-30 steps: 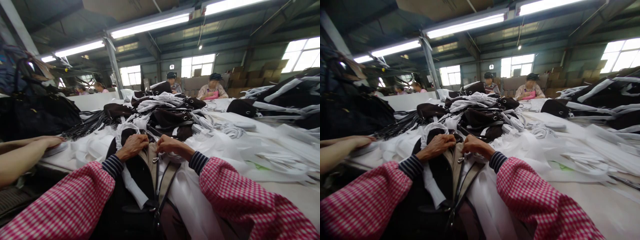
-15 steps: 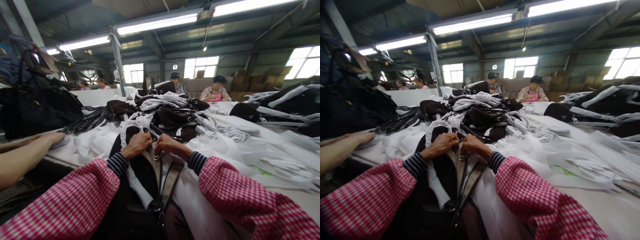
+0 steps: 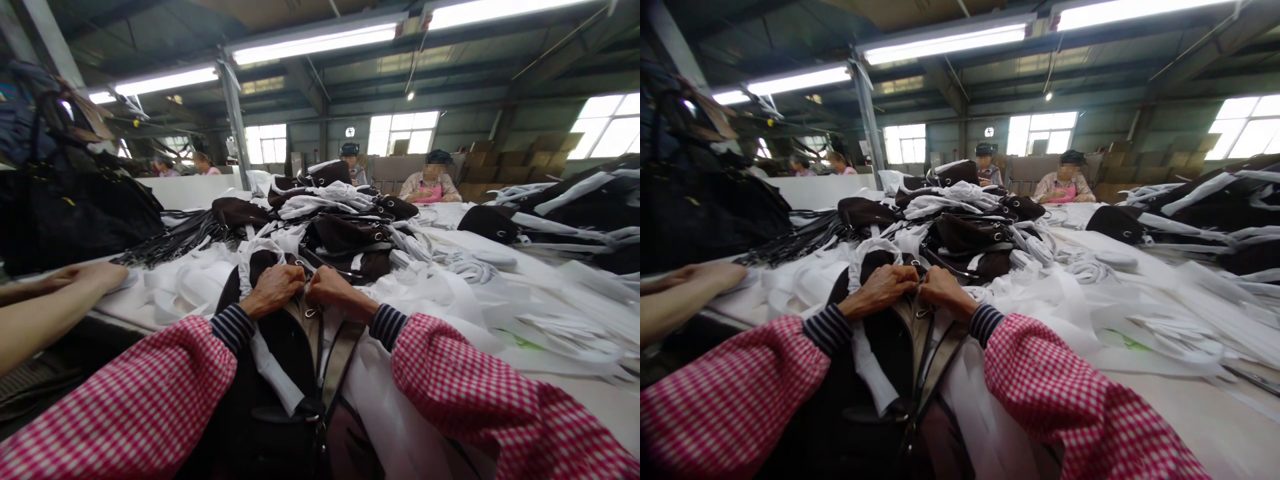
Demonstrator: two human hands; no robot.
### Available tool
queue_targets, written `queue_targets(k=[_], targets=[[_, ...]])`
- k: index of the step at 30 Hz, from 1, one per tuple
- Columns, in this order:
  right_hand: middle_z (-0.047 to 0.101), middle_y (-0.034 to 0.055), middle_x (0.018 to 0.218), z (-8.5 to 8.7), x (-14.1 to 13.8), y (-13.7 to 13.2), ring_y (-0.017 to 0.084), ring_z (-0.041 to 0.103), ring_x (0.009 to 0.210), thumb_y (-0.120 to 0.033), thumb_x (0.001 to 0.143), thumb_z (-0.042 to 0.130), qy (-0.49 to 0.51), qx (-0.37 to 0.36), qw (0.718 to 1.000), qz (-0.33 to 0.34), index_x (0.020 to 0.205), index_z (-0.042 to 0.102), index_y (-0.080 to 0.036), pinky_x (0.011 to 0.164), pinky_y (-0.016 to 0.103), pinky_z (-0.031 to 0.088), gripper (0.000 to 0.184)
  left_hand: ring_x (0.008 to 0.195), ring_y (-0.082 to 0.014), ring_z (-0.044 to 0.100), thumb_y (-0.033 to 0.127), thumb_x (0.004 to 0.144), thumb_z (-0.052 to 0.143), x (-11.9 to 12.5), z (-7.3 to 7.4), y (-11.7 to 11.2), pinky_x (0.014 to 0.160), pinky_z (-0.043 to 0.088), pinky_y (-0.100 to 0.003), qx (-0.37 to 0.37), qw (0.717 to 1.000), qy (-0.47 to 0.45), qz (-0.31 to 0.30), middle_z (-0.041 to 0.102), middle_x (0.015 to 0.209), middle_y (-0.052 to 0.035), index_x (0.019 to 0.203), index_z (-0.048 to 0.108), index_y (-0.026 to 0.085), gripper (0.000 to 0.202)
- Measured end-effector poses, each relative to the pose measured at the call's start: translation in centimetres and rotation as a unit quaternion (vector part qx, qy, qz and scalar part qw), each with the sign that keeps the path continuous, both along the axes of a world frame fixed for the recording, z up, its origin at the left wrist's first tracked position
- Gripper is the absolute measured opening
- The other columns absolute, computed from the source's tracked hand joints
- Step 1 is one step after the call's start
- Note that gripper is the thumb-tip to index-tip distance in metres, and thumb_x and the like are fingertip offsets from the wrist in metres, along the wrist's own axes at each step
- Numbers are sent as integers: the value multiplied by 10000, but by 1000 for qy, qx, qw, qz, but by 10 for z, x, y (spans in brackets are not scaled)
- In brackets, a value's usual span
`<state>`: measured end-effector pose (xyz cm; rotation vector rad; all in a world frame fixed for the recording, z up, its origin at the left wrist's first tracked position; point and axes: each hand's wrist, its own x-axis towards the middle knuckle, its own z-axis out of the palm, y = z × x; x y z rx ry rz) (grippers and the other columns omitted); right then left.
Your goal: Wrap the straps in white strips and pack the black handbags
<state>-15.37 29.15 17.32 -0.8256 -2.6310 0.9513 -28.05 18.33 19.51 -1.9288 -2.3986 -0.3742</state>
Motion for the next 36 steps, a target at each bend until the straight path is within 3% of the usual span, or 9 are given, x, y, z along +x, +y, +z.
queue_targets(k=[4,7,10,18,23,28,32,36], targets=[[746,145,915,-10,-7,-6,257,695,877,-179,804,631,-23,99,994,-38,935,767,-130,659,276,412,195,967,-214,719,208,902,546,-6,-1,5,818,464,-284,-31,999,38,-23,791,1025,-39,1004,776,241,254],[747,181,1070,-17,-10,-8,296,697,1000,-197,834,630,-32,115,992,-52,1094,752,-129,711,290,429,295,993,-229,724,171,889,552,-7,-1,12,828,487,-294,-54,995,81,-39,796,1048,-59,1063,788,262,307],[747,180,1111,-20,-10,-7,293,696,1031,-217,857,622,-39,117,991,-57,1139,739,-129,711,281,424,318,966,-247,728,149,858,572,-4,-3,18,791,499,-301,-60,989,128,-45,794,1014,-96,1064,794,237,316],[761,172,1031,-25,-11,-3,259,700,916,-187,837,610,-37,96,992,-70,1044,769,-121,626,274,366,269,879,-268,719,142,876,554,-5,-14,24,709,474,-315,-51,976,195,-80,756,894,-136,987,789,185,263],[758,152,948,-22,-9,-3,230,675,826,-133,797,603,-16,69,995,-64,949,775,-119,583,275,317,230,841,-253,701,133,926,503,-5,-13,24,685,444,-315,-59,974,202,-89,745,880,-143,921,783,160,281],[717,106,755,-19,-4,2,177,628,695,-134,766,616,26,32,998,-39,763,753,-108,545,255,309,139,888,-236,667,186,905,566,-5,-6,15,713,434,-302,-49,978,181,-95,731,925,-91,929,757,199,192],[676,55,671,-19,0,5,142,585,629,-174,776,623,65,10,998,-17,727,739,-110,539,235,328,142,943,-223,622,259,920,568,-5,-6,4,753,427,-290,-27,982,157,-98,690,926,-39,930,715,238,148],[646,17,641,-11,7,7,114,543,591,-123,756,614,90,11,996,11,676,697,-120,538,225,328,115,931,-239,588,272,908,580,0,-10,-1,750,409,-318,-11,985,145,-94,641,945,-59,973,696,222,142]])
